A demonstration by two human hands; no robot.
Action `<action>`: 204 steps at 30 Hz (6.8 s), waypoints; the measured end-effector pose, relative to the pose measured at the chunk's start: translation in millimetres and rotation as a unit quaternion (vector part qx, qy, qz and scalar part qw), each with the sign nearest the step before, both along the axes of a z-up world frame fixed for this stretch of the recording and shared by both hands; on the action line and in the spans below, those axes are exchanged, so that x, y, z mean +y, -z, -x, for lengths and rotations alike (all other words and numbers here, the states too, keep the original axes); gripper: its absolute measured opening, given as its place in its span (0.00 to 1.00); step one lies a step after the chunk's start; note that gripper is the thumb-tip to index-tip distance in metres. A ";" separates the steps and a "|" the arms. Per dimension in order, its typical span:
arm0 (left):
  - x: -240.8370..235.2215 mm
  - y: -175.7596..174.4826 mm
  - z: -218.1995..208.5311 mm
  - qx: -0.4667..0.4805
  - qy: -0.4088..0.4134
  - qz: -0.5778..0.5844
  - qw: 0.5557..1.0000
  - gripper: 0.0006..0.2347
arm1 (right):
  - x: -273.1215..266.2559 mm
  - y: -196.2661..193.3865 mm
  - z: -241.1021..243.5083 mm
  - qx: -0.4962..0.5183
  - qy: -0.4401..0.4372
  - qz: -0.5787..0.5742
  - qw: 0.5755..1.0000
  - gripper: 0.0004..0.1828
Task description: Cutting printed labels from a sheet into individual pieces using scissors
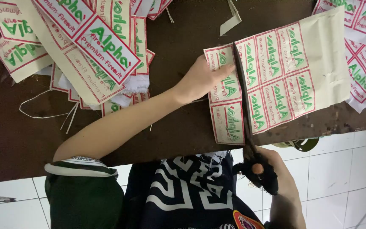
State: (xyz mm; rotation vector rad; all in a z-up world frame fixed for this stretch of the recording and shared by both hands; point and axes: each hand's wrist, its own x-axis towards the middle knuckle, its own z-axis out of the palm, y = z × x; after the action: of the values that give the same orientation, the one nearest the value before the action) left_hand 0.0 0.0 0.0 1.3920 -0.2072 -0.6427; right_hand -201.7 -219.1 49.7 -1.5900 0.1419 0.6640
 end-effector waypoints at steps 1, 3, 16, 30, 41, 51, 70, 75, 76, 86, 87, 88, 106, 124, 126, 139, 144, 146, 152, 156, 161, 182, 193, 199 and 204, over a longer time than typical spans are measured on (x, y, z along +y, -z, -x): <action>-0.6 2.5 -0.2 0.000 0.001 0.000 1.000 0.12 | -1.0 1.5 0.5 0.000 0.001 0.000 1.000 0.41; -1.5 7.2 -0.8 -0.011 -0.002 0.001 1.000 0.10 | -3.0 4.5 1.3 -0.027 -0.009 -0.007 1.000 0.40; -4.4 14.2 1.7 -0.039 0.013 0.011 0.999 0.07 | 0.6 -0.7 -2.9 0.006 0.012 -0.015 1.000 0.40; 0.3 0.1 0.7 0.000 0.023 0.009 1.000 0.13 | 3.3 -3.5 -1.1 0.001 0.029 0.039 0.999 0.30; 6.5 -30.5 -0.4 -0.032 0.004 -0.088 0.996 0.14 | 5.7 -4.3 -9.5 -0.043 0.033 -0.122 0.991 0.26; 98.9 -194.3 44.1 -0.275 0.016 -0.075 0.958 0.21 | -11.8 10.0 -6.5 0.022 0.051 -0.143 0.988 0.27; 117.6 -32.4 75.1 -0.604 -0.065 -0.334 0.721 0.18 | -20.2 31.4 16.1 0.007 0.076 -0.093 0.993 0.35; 72.0 -46.3 84.2 -0.044 0.022 -0.071 0.996 0.19 | -44.9 38.8 47.3 -0.035 0.120 -0.192 0.973 0.32; 62.4 -40.6 79.1 -0.045 0.028 -0.070 0.996 0.19 | -39.0 29.4 43.6 -0.037 0.126 -0.192 0.973 0.32; -13.5 -41.1 56.3 0.317 0.009 0.134 0.939 0.34 | -86.3 78.2 70.2 0.007 0.158 -0.264 0.951 0.22; -19.6 -37.3 54.1 0.321 -0.011 0.172 0.931 0.34 | -97.7 89.7 78.9 0.066 0.184 -0.297 0.935 0.21; -22.2 -37.8 51.9 0.321 -0.007 0.172 0.931 0.34 | -96.1 86.8 75.8 0.064 0.187 -0.296 0.935 0.21; -94.3 -12.1 10.8 -0.068 0.246 -0.164 0.953 0.15 | -63.6 45.6 48.2 -0.022 0.109 -0.225 0.968 0.34; -13.8 5.8 -13.1 -0.024 -0.099 0.041 0.994 0.24 | -40.7 12.5 93.8 0.222 0.003 -0.062 0.973 0.43; -15.0 10.6 -10.7 -0.015 -0.135 0.038 0.990 0.22 | -39.9 10.9 97.9 0.191 -0.062 0.080 0.977 0.58; -23.8 25.5 16.9 -0.149 -0.145 0.092 0.974 0.23 | -6.0 22.7 62.0 0.108 0.018 -0.131 0.985 0.36; -24.3 19.2 18.9 -0.164 -0.147 0.078 0.972 0.21 | -1.2 25.9 63.9 0.038 0.009 -0.020 0.999 0.47; -25.4 21.0 20.6 -0.156 -0.144 0.086 0.973 0.21 | 1.4 24.9 63.8 0.037 0.013 -0.020 0.999 0.49; -25.0 23.4 23.0 -0.158 -0.136 0.087 0.974 0.21 | 1.6 33.2 72.7 0.052 0.027 0.015 0.998 0.51; -24.6 20.2 22.7 -0.159 -0.141 0.092 0.973 0.21 | 9.0 24.9 68.4 0.057 0.051 0.027 0.997 0.50; -25.0 23.0 22.4 -0.142 -0.138 0.093 0.976 0.21 | 3.0 38.7 74.3 0.036 0.039 0.020 0.998 0.45; -26.2 20.5 24.4 -0.130 -0.145 0.094 0.976 0.20 | 10.3 24.3 68.9 0.061 0.033 0.070 0.995 0.49; -27.6 22.6 24.5 -0.132 -0.145 0.094 0.976 0.19 | 10.8 24.9 68.3 0.070 0.039 0.080 0.994 0.50; -28.2 24.9 24.1 -0.151 -0.151 0.111 0.971 0.19 | 15.6 23.2 67.8 0.069 0.059 0.001 0.996 0.46; -27.6 23.8 24.6 -0.141 -0.149 0.097 0.974 0.20 | 17.1 29.8 73.9 0.039 0.086 0.056 0.994 0.38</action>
State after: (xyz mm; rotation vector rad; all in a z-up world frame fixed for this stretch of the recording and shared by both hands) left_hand -24.6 -27.6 -23.8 1.2885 -0.2737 -0.1691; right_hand -275.6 -201.9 19.9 -1.6381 0.3752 0.5919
